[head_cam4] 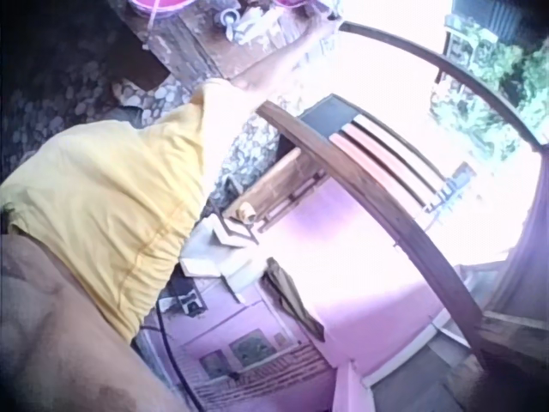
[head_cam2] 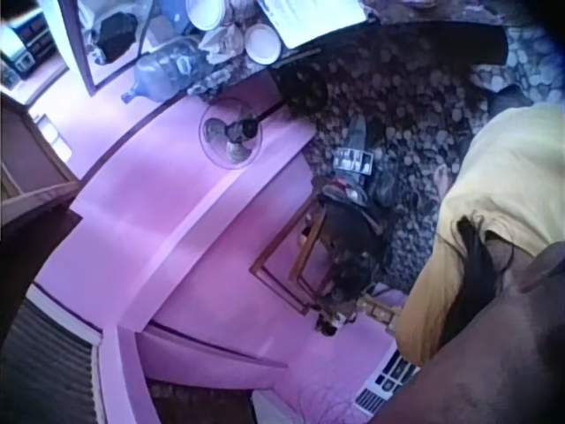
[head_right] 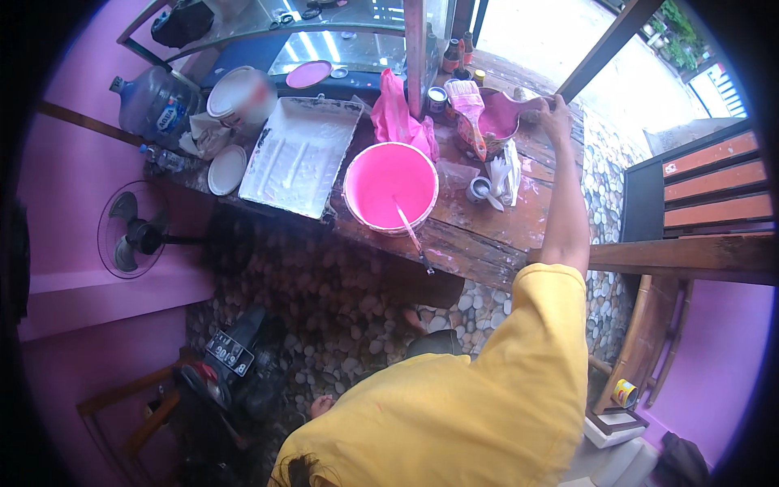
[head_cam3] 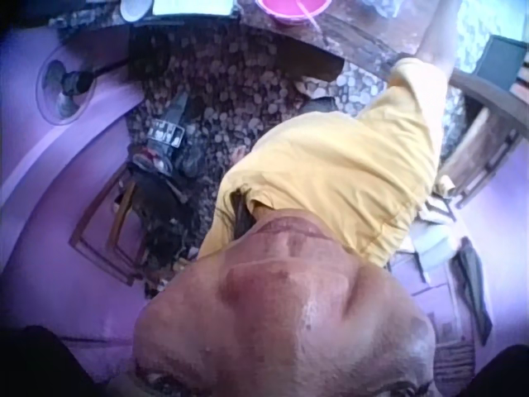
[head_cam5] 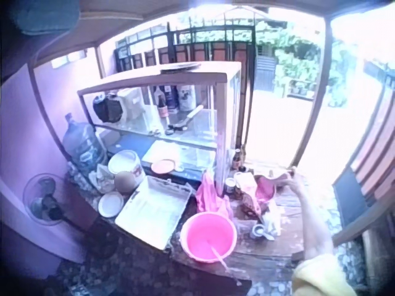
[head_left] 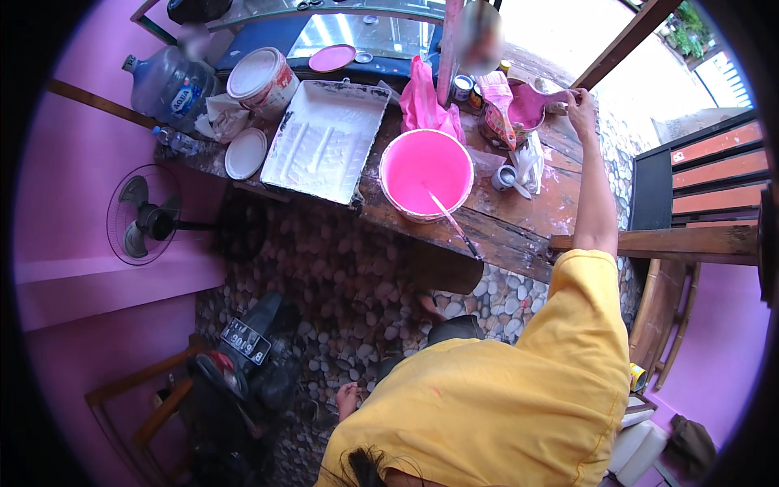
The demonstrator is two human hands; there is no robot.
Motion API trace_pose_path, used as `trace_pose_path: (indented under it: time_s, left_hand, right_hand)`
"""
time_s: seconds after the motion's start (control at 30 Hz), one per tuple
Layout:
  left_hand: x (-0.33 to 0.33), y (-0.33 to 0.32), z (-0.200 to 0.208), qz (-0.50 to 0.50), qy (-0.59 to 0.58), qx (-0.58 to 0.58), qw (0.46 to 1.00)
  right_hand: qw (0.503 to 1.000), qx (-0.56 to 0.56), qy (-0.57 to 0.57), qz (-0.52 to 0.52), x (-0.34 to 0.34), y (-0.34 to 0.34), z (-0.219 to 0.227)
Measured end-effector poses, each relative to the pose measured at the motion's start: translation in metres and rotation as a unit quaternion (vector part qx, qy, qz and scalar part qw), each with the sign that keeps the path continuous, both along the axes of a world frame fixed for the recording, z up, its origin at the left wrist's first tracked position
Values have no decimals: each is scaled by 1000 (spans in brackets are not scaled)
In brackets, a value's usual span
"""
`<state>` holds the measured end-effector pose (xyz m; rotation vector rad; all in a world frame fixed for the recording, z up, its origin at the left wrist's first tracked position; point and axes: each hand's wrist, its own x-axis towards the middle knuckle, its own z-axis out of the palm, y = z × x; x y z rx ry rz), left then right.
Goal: The person prepares pink paint by mixing it in a bucket with a stick and squeezing the contents of a plastic bag into the bucket. They handle a paint tray and a brush on a wooden workspace.
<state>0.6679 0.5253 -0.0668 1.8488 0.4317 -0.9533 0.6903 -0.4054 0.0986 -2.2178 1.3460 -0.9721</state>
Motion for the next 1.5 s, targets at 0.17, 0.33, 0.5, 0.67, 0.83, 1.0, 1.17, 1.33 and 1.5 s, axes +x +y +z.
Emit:
trace_pose_path:
  time_s: [0.17,0.33,0.5,0.67,0.83,1.0,1.17,1.33,1.5]
  left_hand:
    - [2,4,-2,0,-10,30,1000]
    - [2,2,0,-23,-9,51,998]
    - [-8,-9,2,-46,-33,46,997]
    - [-7,-15,10,-22,-21,34,999]
    - [-8,-10,11,-34,-25,58,997]
    - [-11,2,-8,-9,-1,-35,999]
    - [-6,29,-41,90,168,-149,970]
    - [-3,-15,-3,-14,-38,13,999]
    - [-5,-20,4,12,7,14,1000]
  right_hand:
    - [998,15,-54,-42,-2,14,18]
    - [997,16,-74,-36,-8,9,32]
    - [999,-8,-47,-13,14,36,39]
    - [997,-55,53,-19,32,45,10]
    - [993,-19,77,-85,36,38,11]
    - [999,-46,-12,7,39,46,18]
    - [989,-19,142,38,47,64,3]
    - [957,-189,216,41,35,100,10]
    - [927,-22,340,157,47,118,8]
